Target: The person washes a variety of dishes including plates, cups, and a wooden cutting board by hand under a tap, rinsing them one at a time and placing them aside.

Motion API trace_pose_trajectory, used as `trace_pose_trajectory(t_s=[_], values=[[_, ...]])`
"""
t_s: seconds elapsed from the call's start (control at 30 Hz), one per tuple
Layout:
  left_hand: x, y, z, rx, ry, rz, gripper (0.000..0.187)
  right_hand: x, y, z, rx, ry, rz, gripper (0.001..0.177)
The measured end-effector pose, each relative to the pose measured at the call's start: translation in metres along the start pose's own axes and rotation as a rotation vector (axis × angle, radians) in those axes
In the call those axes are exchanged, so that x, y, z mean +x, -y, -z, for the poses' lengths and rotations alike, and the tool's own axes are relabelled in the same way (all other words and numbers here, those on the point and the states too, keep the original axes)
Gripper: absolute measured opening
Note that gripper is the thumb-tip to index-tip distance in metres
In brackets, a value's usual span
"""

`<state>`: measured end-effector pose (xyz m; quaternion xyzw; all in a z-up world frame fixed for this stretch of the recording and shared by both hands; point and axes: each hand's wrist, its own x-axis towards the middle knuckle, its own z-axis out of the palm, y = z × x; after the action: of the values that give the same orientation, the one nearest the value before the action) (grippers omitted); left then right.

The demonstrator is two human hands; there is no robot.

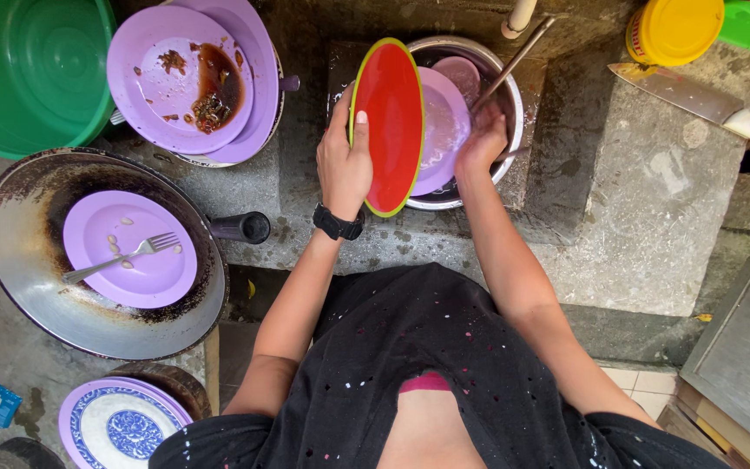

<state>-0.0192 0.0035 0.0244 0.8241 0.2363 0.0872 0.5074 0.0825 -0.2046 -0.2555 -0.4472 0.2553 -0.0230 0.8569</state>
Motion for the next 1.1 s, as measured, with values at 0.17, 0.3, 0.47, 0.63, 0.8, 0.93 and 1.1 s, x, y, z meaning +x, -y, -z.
trace_pose_trajectory(t_s=[0.17, 0.3, 0.47, 0.63, 0.8, 0.93, 1.1], values=[[0.001, 0.0, -0.004, -0.012, -0.024, 0.011, 0.044, -0.014, -0.003, 0.0, 0.452, -0.171, -0.229, 0.049], [0.007, 0.02, -0.012, -0.021, -0.056, 0.044, 0.045, -0.011, 0.014, -0.01, 0.869, -0.034, -0.322, 0.051], [0.015, 0.036, -0.03, -0.044, -0.02, 0.093, 0.046, -0.056, 0.063, -0.085, 0.294, 0.623, -0.188, 0.058], [0.021, 0.024, -0.042, -0.084, 0.08, 0.137, 0.047, -0.164, 0.093, -0.169, -0.385, 0.684, 0.031, 0.067], [0.017, 0.01, -0.033, -0.118, 0.07, 0.027, 0.046, -0.172, 0.098, -0.169, -0.586, 0.691, 0.135, 0.067], [-0.003, -0.006, -0.019, -0.075, 0.006, -0.076, 0.048, -0.091, 0.064, -0.147, -1.199, 0.497, 0.464, 0.069], [-0.019, -0.003, 0.003, -0.05, -0.093, -0.21, 0.043, -0.033, 0.07, -0.072, -1.039, 0.375, 0.174, 0.071]])
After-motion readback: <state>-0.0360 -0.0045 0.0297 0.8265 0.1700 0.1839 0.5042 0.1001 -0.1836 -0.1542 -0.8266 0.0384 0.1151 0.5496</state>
